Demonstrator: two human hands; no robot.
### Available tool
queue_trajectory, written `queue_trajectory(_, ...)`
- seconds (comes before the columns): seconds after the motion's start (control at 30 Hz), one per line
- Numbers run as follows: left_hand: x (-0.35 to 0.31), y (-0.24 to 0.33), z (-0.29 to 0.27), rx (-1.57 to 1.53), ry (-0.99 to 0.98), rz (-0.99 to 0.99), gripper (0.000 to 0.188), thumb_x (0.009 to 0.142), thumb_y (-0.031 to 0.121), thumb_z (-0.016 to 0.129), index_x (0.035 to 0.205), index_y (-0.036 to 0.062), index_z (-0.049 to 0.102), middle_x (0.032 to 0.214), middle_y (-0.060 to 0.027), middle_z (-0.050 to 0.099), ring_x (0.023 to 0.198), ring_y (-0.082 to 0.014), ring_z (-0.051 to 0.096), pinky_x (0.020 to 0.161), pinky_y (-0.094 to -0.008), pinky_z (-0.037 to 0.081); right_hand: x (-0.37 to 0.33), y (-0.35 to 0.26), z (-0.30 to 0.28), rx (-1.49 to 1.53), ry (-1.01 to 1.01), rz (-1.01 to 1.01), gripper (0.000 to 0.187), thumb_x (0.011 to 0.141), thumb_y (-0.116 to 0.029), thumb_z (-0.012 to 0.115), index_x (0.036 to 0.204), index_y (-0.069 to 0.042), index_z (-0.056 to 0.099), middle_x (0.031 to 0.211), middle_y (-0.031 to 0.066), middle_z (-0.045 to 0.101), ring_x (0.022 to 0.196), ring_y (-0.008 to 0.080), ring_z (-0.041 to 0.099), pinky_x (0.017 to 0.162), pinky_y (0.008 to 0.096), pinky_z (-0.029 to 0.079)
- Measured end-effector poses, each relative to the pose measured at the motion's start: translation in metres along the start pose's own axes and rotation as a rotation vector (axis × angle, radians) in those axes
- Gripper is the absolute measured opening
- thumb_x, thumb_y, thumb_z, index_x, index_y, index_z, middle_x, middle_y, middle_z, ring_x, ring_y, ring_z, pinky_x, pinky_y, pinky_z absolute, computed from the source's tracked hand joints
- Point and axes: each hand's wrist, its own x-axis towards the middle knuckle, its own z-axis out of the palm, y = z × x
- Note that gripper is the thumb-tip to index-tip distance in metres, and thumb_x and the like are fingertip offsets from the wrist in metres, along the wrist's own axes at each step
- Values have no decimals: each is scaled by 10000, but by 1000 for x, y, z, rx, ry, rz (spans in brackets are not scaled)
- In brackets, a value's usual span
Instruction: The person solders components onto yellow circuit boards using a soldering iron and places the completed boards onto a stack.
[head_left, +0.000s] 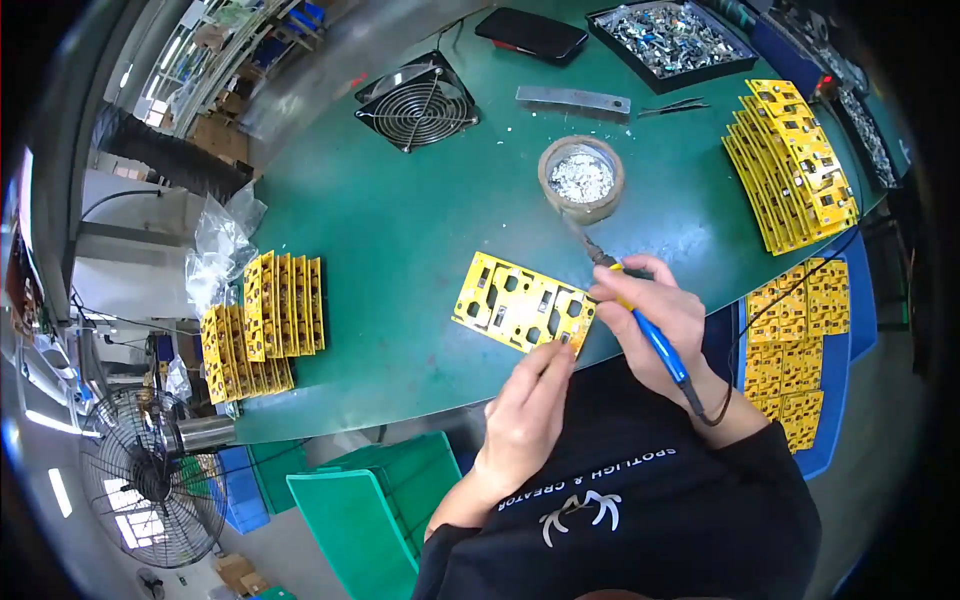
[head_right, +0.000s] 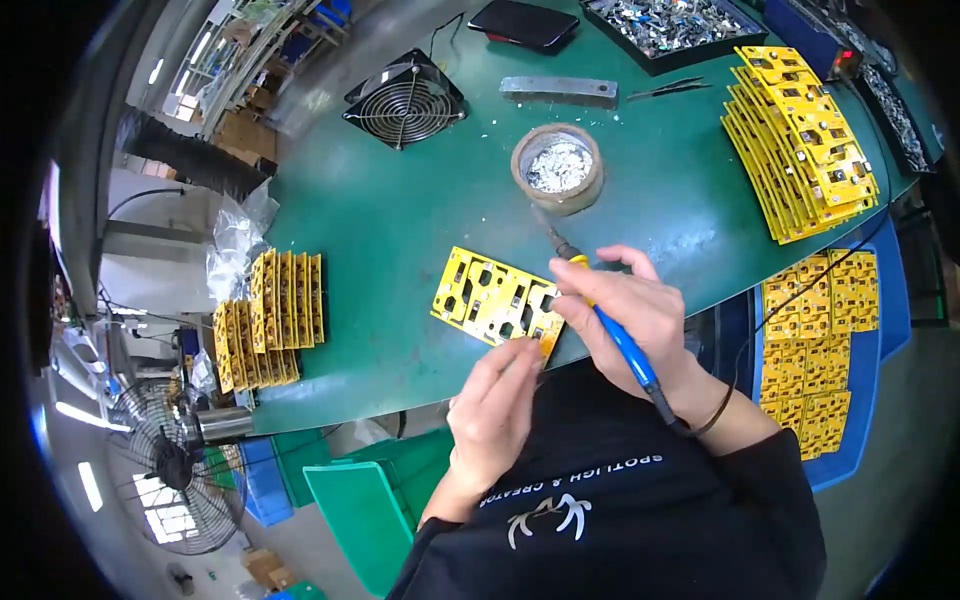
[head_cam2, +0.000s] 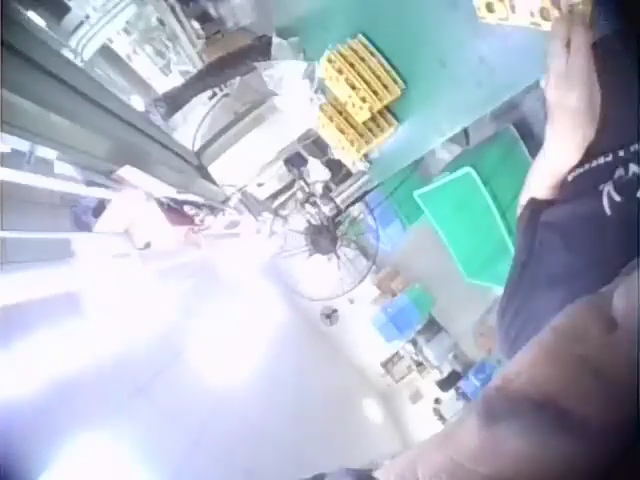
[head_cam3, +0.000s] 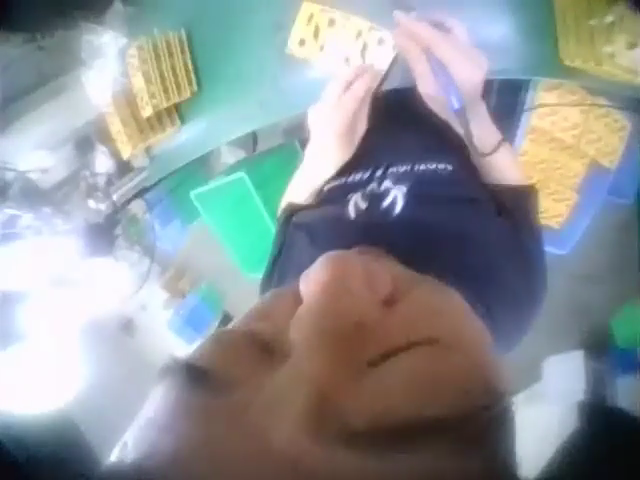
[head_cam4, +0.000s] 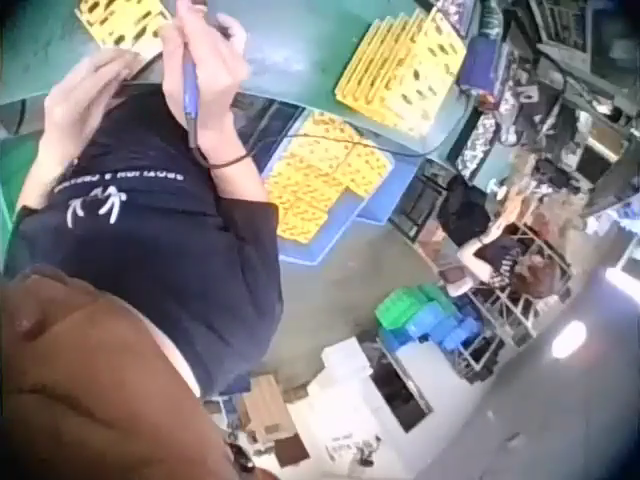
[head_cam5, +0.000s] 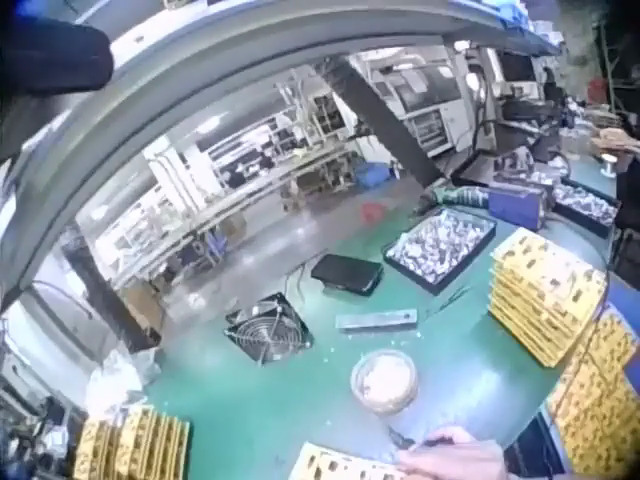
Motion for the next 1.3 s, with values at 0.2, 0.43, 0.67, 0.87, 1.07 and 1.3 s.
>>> queue_trajectory(0.2,-1,-8,-9,52,77,-81,253,898,-85,746,1144,-25,756,1046,-172,756,897,-296,756,815,-346,604,1,-16,4,-125,-233,-96,722,815,-355,894,1403,-28,631,1238,220,701,1221,375,664,1111,547,444)
queue_trajectory(0.43,-11,-14,-8,53,137,-67,212,910,-50,760,1119,-17,769,990,-158,755,827,-290,755,741,-365,613,-7,-15,7,-117,-316,-116,810,780,-257,875,1470,1,537,1246,236,659,1254,415,610,1152,578,414)
queue_trajectory(0.67,-12,-9,-7,64,131,-79,200,907,-55,754,1103,-18,773,943,-161,750,775,-286,740,695,-356,595,18,-24,-51,-274,-48,-189,703,803,-249,872,1410,-3,617,1153,209,694,1242,409,637,1143,586,445)
queue_trajectory(0.87,-14,-9,-5,48,177,-43,210,897,-66,754,1100,-14,777,889,-149,740,719,-267,718,649,-342,574,41,-46,-122,-672,332,-223,724,719,-223,936,1356,0,671,1222,198,729,1205,430,683,1138,613,446)
queue_trajectory(1.07,-14,-14,2,21,147,-47,220,891,-68,759,1101,-10,777,871,-146,729,703,-259,708,630,-344,564,50,-33,-156,-822,537,30,688,758,-142,887,1391,-22,645,1243,217,713,1182,422,674,1151,546,451)
queue_trajectory(1.3,-12,-18,-6,71,147,-86,189,905,-67,744,1087,-26,770,876,-155,730,708,-280,706,650,-351,567,51,-23,-159,-857,432,98,660,783,-153,884,1389,-34,651,1272,254,694,1214,424,656,1086,478,489)
